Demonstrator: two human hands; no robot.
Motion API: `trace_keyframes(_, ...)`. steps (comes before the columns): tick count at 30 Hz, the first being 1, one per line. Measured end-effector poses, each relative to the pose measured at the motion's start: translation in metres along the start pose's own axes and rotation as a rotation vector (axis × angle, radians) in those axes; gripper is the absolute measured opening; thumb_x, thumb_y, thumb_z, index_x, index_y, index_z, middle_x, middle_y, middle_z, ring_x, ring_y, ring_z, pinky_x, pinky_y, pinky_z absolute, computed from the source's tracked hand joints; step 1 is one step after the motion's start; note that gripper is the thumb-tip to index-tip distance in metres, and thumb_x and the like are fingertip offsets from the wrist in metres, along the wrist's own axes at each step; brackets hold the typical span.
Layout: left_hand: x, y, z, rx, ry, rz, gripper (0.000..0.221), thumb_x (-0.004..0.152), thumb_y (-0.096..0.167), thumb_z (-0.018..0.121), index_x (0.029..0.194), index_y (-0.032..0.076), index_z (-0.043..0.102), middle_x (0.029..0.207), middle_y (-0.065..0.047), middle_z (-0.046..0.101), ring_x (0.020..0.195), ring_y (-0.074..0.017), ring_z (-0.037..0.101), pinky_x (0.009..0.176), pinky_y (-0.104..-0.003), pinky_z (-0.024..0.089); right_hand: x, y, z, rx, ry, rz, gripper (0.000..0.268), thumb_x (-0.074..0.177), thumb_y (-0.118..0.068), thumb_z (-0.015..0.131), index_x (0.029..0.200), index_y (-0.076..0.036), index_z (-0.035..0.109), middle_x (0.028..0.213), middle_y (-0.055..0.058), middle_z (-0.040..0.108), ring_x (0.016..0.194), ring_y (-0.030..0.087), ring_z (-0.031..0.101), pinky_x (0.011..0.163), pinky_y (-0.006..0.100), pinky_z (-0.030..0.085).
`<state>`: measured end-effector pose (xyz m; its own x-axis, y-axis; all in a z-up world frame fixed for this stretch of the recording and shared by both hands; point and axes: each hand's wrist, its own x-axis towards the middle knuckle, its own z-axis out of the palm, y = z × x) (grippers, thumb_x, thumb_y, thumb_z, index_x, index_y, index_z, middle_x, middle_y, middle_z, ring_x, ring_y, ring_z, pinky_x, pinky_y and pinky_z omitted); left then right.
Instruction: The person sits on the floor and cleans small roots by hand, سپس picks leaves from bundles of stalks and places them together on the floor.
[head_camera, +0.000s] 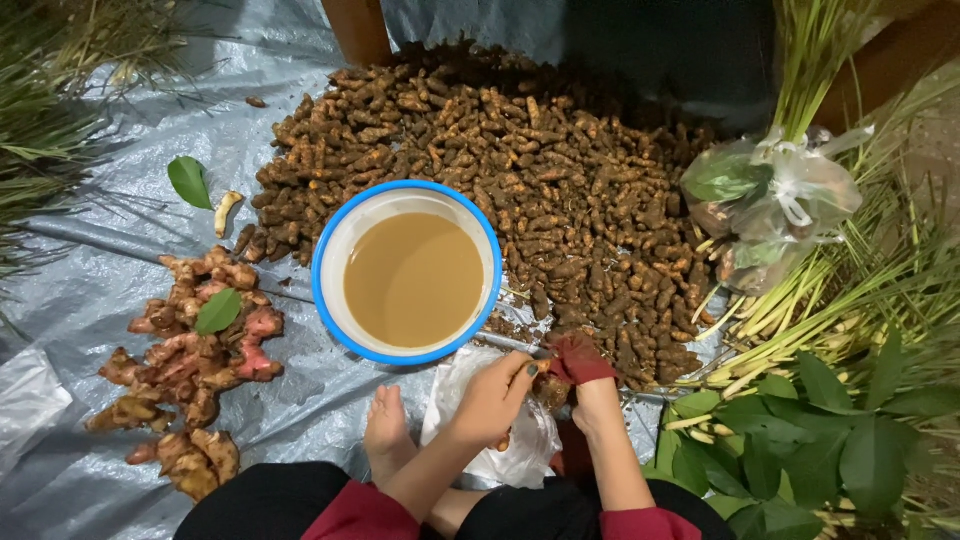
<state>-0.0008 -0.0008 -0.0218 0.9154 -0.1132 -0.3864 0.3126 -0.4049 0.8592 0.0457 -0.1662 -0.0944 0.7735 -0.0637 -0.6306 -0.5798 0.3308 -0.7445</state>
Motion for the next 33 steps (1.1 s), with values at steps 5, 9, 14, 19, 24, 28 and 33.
trace_keyframes(5, 0.0, 0.004, -0.005, -0.012, 0.025, -0.053, 0.025, 0.106, 0.029, 0.044, 0.115, 0.017, 0.064, 0.088, -0.001, 0.068, 0.075, -0.0168, 0.061, 0.069, -0.034, 0.044, -0.01, -0.017, -0.003, 0.031, -0.049, -0.004, 0.024, 0.094, -0.018, 0.067, 0.111, -0.004, 0.073, 0.104, 0.013, 0.074, 0.09, 0.025, 0.068, 0.079, 0.037, 0.054)
trace_keyframes(9, -0.001, 0.012, -0.006, -0.061, 0.047, -0.127, 0.024, 0.106, 0.029, 0.049, 0.116, 0.016, 0.065, 0.089, -0.003, 0.067, 0.075, -0.0146, 0.059, 0.068, -0.031, 0.043, -0.023, -0.038, 0.011, -0.331, -0.017, 0.03, 0.013, 0.086, -0.018, 0.075, 0.082, -0.018, 0.063, 0.08, 0.002, 0.06, 0.072, 0.015, 0.05, 0.066, 0.032, 0.037)
trace_keyframes(14, 0.0, -0.001, 0.001, -0.093, 0.085, -0.109, 0.011, 0.103, 0.02, 0.053, 0.102, 0.014, 0.062, 0.081, -0.003, 0.061, 0.068, -0.014, 0.053, 0.065, -0.031, 0.04, 0.007, -0.003, -0.009, -0.826, -0.27, -0.365, 0.008, 0.092, -0.018, 0.067, 0.085, -0.015, 0.064, 0.083, -0.001, 0.065, 0.076, 0.013, 0.058, 0.067, 0.033, 0.046)
trace_keyframes(19, 0.004, -0.009, 0.006, -0.046, 0.082, -0.057, 0.009, 0.101, 0.019, 0.056, 0.098, 0.013, 0.062, 0.085, -0.002, 0.064, 0.076, -0.0156, 0.057, 0.069, -0.032, 0.042, 0.053, 0.059, -0.054, -0.361, -0.3, -0.401, 0.03, 0.09, -0.003, 0.069, 0.119, -0.01, 0.07, 0.12, 0.005, 0.07, 0.109, 0.018, 0.065, 0.098, 0.037, 0.057)
trace_keyframes(24, -0.005, 0.009, 0.002, -0.095, 0.033, -0.102, 0.015, 0.097, 0.023, 0.06, 0.106, 0.014, 0.069, 0.088, -0.001, 0.067, 0.056, -0.0121, 0.055, 0.05, -0.031, 0.044, 0.025, 0.029, -0.037, -0.799, -0.175, -0.599, 0.035, 0.101, -0.023, 0.05, 0.13, -0.011, 0.065, 0.131, 0.01, 0.068, 0.12, 0.024, 0.063, 0.108, 0.036, 0.046)
trace_keyframes(28, 0.001, 0.003, 0.003, -0.114, 0.023, -0.072, 0.018, 0.098, 0.019, 0.059, 0.11, 0.013, 0.071, 0.098, -0.001, 0.073, 0.083, -0.0129, 0.064, 0.074, -0.029, 0.049, 0.001, -0.001, -0.012, -0.42, -0.159, -0.245, 0.016, 0.097, -0.017, 0.054, 0.093, -0.012, 0.069, 0.08, 0.001, 0.064, 0.069, 0.016, 0.055, 0.062, 0.031, 0.041)
trace_keyframes(33, 0.001, 0.005, -0.001, -0.234, 0.055, -0.11, 0.024, 0.096, 0.013, 0.062, 0.117, 0.013, 0.072, 0.096, -0.002, 0.074, 0.072, -0.0107, 0.06, 0.063, -0.026, 0.045, 0.022, 0.012, -0.031, 0.201, -0.235, -0.165, 0.006, 0.094, -0.011, 0.066, 0.096, -0.007, 0.07, 0.085, 0.007, 0.07, 0.072, 0.02, 0.065, 0.062, 0.032, 0.048)
